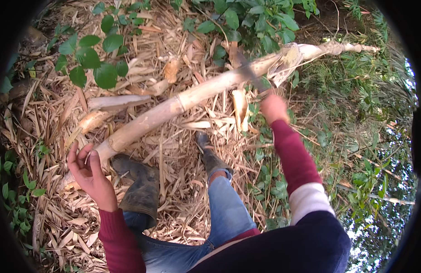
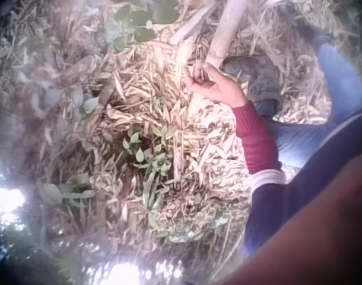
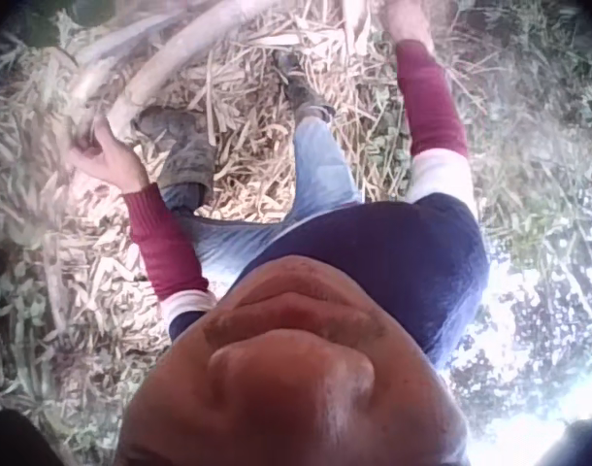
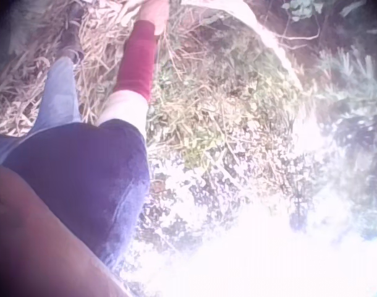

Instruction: The person uses a machete to chop a large piece of bamboo into smaller sections on the forest floor. They then pick up a long bamboo pole and use the machete to strip the outer layers and cut it into smaller pieces.

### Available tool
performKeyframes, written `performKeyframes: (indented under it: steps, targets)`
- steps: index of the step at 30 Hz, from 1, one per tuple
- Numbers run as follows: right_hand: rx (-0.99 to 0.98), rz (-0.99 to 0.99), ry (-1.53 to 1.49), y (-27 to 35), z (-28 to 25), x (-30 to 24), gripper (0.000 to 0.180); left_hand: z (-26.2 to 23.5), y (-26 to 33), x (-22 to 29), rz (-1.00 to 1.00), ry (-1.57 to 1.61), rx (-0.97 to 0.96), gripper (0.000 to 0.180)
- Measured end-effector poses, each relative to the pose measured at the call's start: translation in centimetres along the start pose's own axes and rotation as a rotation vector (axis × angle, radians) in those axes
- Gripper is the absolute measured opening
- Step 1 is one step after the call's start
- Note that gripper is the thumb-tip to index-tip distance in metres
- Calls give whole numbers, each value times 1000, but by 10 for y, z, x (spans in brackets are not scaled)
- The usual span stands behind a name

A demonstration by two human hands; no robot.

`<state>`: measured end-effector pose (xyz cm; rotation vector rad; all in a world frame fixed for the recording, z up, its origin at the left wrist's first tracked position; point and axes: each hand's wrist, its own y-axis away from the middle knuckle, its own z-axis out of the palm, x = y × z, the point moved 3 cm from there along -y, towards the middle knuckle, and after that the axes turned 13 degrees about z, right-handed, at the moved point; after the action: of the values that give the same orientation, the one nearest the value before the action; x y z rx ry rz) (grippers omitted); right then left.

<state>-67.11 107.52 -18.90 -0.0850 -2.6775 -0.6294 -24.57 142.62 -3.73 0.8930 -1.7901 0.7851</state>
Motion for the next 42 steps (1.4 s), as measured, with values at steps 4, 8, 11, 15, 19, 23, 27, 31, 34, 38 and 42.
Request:
performKeyframes:
  steps: [4,8,11,15,19,23,27,31,34,38,42]
  targets:
    - [278,-779,-243,122,24,-121,18,19,-4,9,-8,11,-28,46]
    - [160,-677,-93,83,23,-84,23,35,1,17,-10,-55,-173,45]
    - [42,205,-158,-24,23,41,23,33,7,11,-57,-38,-208,47]
    - [181,551,-90,-91,30,225,26,22,8,2,-57,-81,-263,44]
    - [-50,270,530,-14,93,351,38,30,24,-12,-357,-180,-557,40]
    - [-329,710,-701,86,172,336,27,62,77,-38,-935,-10,-712,42]
    - [-512,521,-869,132,185,197,33,85,151,-73,-1151,141,-647,29]
    - [-304,-12,-643,156,120,89,37,96,258,-84,-1262,35,-499,15]
    - [-395,-142,-627,171,88,55,39,90,310,-77,-1093,-145,-436,13]
    - [-475,-72,-528,181,95,41,40,54,309,-40,-1003,-94,-386,13]
    - [-551,40,-521,179,140,37,45,-13,253,25,-1024,-20,-403,14]
